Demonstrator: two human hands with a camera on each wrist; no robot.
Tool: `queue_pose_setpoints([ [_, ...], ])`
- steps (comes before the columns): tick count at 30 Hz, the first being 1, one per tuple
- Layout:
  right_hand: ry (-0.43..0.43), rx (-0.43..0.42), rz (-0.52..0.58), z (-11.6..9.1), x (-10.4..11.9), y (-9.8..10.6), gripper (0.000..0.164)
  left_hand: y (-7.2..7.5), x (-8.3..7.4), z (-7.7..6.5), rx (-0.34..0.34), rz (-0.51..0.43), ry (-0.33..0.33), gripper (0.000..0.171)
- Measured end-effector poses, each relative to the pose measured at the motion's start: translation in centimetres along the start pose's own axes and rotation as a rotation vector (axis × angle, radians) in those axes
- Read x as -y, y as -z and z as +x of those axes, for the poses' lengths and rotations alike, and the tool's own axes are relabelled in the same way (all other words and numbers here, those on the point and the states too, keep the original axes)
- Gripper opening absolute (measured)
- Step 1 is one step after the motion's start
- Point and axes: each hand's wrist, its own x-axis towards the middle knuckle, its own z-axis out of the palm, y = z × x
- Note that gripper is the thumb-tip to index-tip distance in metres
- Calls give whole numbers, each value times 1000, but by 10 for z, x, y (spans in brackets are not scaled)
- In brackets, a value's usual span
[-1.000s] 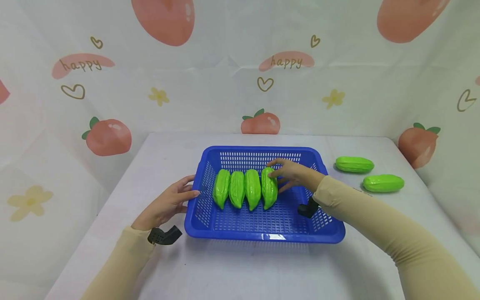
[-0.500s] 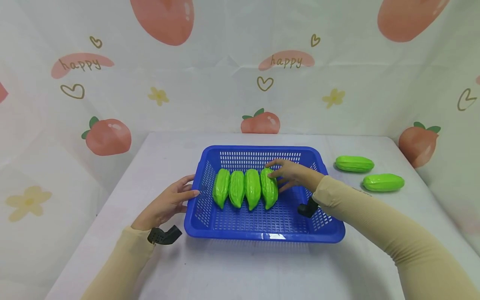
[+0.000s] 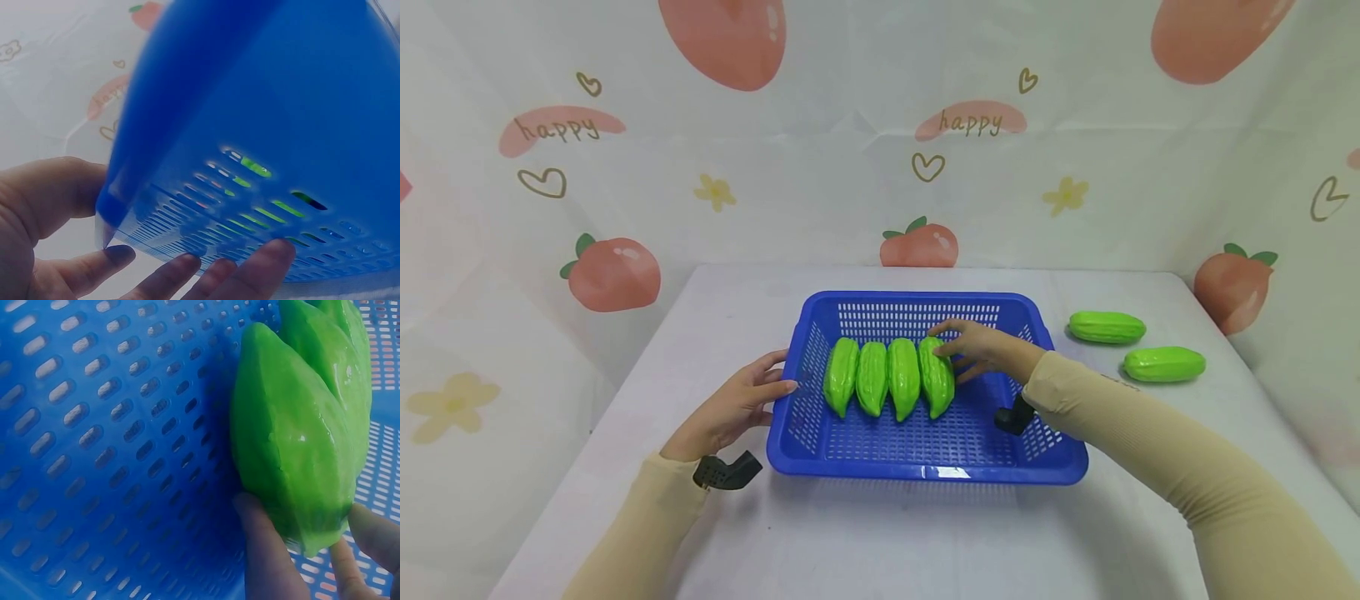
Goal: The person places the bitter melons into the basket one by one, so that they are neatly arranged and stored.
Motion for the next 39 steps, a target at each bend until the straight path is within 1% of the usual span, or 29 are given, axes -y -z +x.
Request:
queue_pose_setpoints([
  [18,1,-30,-13,3,-3,0,50,0,1,1,12,-25,-19,72],
  [27,14,-21,-4,3,-3,0,52,1,1,1,17,-27,-22,71],
  [35,44,-5,32,0,-1,1,53,0,0,0,-5,-25,-8,70],
  [39,71,-3,16,-1,-1,3,53,0,0,0,0,-24,-9,70],
])
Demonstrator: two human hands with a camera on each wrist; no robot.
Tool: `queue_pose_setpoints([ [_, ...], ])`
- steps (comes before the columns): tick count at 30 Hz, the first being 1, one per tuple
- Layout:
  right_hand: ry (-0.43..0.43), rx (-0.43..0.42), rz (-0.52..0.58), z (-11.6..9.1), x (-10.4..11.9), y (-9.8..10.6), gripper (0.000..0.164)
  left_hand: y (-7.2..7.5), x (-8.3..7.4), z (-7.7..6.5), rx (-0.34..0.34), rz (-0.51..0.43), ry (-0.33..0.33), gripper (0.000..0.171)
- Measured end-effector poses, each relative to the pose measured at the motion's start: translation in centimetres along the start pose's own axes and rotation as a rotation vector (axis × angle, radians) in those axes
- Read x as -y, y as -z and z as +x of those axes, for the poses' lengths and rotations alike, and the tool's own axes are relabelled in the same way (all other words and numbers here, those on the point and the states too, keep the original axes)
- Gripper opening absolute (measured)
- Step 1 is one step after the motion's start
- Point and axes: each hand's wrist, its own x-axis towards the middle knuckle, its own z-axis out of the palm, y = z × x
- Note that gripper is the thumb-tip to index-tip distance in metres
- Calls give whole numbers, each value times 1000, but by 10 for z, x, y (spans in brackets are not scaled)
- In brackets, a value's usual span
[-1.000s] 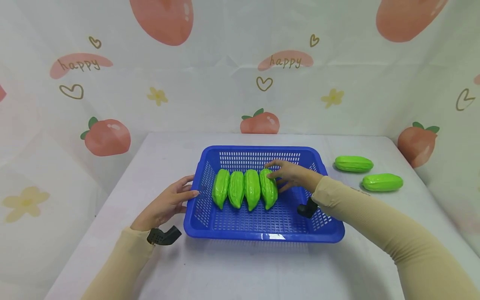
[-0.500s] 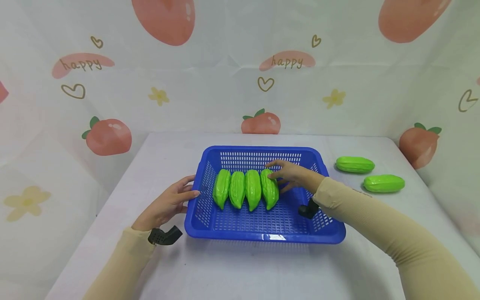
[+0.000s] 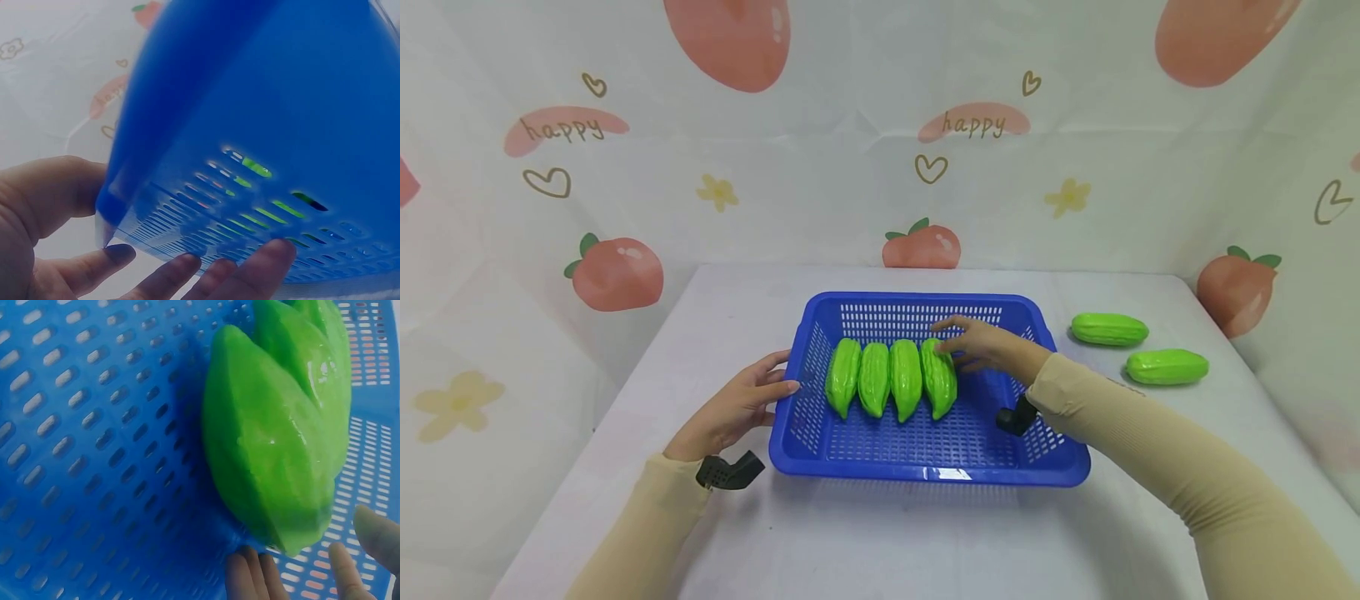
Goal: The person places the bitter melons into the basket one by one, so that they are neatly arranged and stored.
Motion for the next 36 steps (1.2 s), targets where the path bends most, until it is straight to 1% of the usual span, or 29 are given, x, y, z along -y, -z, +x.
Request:
queue_pose_setpoints([
  [5,19,-10,-11,-2,3,3,51,0,1,0,-4,7,5,72],
  [10,43,-46,4,-6,6,9,51,0,1,1,-4,5,6,72],
  [12,62,-57,10,-9,7,12,51,0,1,1,0,6,1,72],
  [20,140,-50,22,-27,14,21,50,0,1,0,0,10,1,72],
  [25,201,-39,33,-46,21,29,49,0,-1,-1,-7,5,7,72],
  [30,296,-51,10,-69,25,42,50,0,-1,0,-13,0,17,73],
  [36,354,-123,-32,-95,23,64,53,0,0,0,-10,4,13,74],
])
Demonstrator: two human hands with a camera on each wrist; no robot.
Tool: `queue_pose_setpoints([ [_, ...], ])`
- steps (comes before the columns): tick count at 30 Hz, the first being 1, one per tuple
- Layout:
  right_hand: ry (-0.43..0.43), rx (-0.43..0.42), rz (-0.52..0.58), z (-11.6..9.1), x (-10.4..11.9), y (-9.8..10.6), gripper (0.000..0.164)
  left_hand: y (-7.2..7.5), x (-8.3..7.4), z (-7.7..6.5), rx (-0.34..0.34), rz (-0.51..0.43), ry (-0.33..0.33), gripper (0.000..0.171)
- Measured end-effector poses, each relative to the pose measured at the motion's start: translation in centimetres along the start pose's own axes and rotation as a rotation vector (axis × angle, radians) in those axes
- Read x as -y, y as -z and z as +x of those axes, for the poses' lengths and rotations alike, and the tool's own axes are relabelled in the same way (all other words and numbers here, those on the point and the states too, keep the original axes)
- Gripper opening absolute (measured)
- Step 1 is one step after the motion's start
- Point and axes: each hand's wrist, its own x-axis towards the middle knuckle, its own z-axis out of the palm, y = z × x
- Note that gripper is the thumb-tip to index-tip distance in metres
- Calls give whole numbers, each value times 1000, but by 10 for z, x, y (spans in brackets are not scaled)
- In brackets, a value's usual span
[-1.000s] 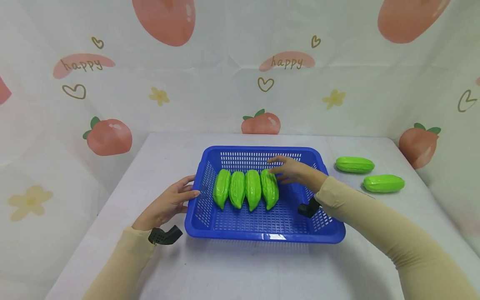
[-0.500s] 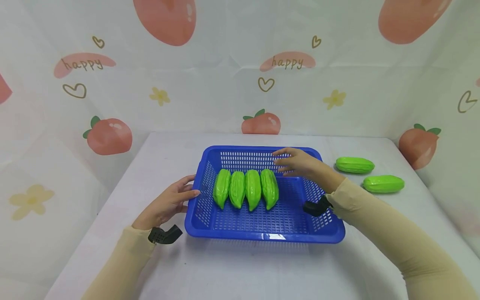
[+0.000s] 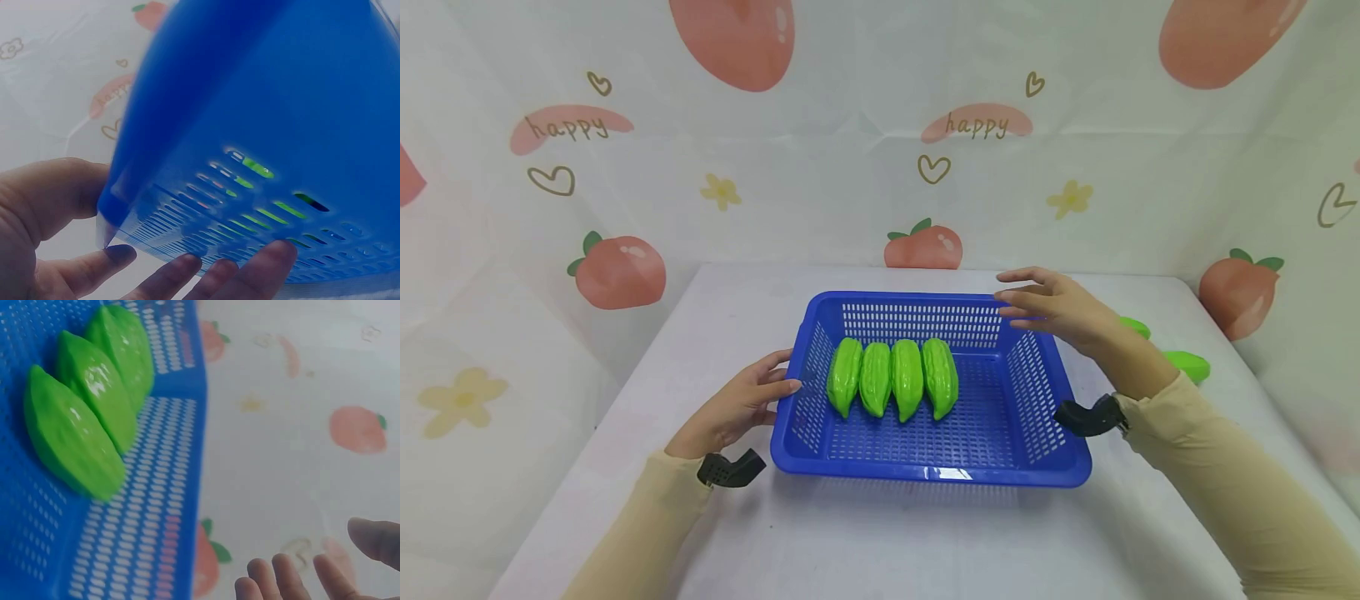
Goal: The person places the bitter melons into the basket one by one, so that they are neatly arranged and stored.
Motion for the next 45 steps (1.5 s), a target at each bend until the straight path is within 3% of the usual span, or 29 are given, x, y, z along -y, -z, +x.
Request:
queue_pose_setpoints([
  [4,23,-41,18,-14,-4,19,50,0,-1,0,0,-2,2,73],
  [9,73,-85,92,-27,-18,46,28,0,-2,-1,-1,7,3,73],
  [17,138,-87,403,-52,-42,81,25,0,-2,-2,9,23,0,73],
  [22,174,-69,484,-65,-55,93,28,0,-2,-2,3,18,4,74],
  [26,186,-49,613,-74,-68,103,31,-1,-2,-2,-2,20,6,74],
  [33,135,-90,714,-84,-96,117,28,-2,-2,-2,-11,13,9,74],
  [39,184,-98,812,-87,-123,123,29,-3,-2,-2,-9,8,3,73],
  [45,247,-116,800,-88,-146,131,28,-2,-3,-3,-11,11,0,74],
])
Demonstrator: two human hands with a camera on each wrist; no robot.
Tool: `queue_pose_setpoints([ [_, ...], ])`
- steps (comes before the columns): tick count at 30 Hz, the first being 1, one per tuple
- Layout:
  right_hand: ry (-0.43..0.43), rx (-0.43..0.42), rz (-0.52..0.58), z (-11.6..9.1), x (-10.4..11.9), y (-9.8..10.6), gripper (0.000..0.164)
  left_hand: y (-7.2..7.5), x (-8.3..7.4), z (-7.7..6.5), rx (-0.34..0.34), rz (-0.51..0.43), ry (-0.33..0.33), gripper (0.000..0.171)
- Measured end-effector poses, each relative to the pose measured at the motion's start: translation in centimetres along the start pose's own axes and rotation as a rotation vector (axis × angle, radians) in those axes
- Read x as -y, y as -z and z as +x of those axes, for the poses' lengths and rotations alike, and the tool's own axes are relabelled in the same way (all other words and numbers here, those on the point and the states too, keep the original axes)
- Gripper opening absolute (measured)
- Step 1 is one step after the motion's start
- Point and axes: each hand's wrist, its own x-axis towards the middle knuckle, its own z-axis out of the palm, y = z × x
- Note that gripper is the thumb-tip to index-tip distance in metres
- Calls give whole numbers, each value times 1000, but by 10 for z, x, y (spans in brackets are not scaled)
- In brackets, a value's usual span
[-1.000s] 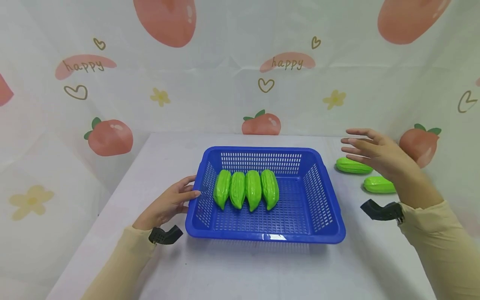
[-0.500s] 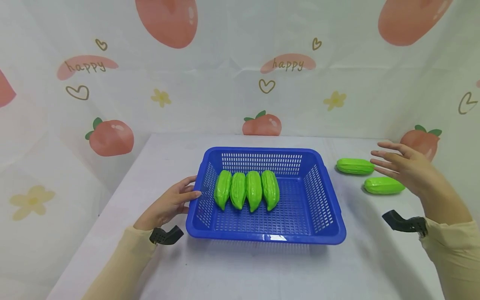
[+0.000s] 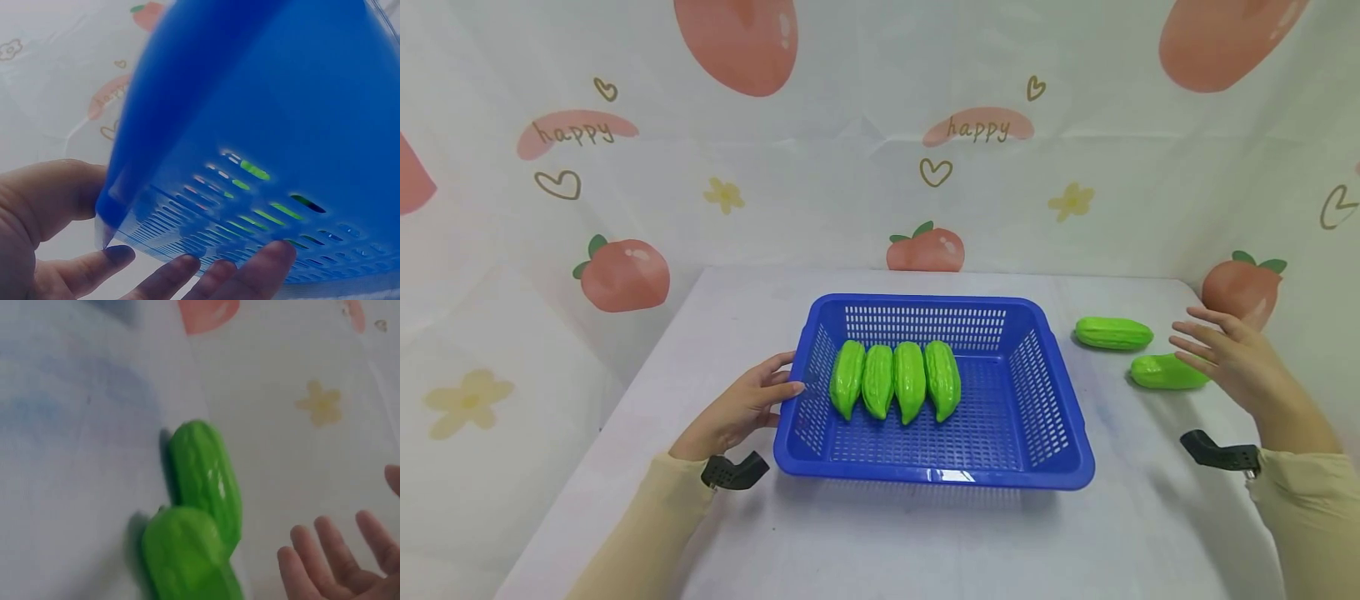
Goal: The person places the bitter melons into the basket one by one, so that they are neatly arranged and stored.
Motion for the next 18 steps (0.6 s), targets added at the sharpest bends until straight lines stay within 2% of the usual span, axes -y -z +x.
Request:
queue_pose_setpoints([
  [4,41,8,-93,-2,-5,10,32,0,0,0,-12,-1,9,74],
  [9,58,-56,-248,-4,-8,24,35,-1,0,1,-10,-5,6,72],
  [15,110,-88,-212,-5,-10,36,36,0,1,0,-5,-5,4,74],
  [18,122,-121,-239,-6,-10,40,35,0,1,0,-12,-7,7,75],
])
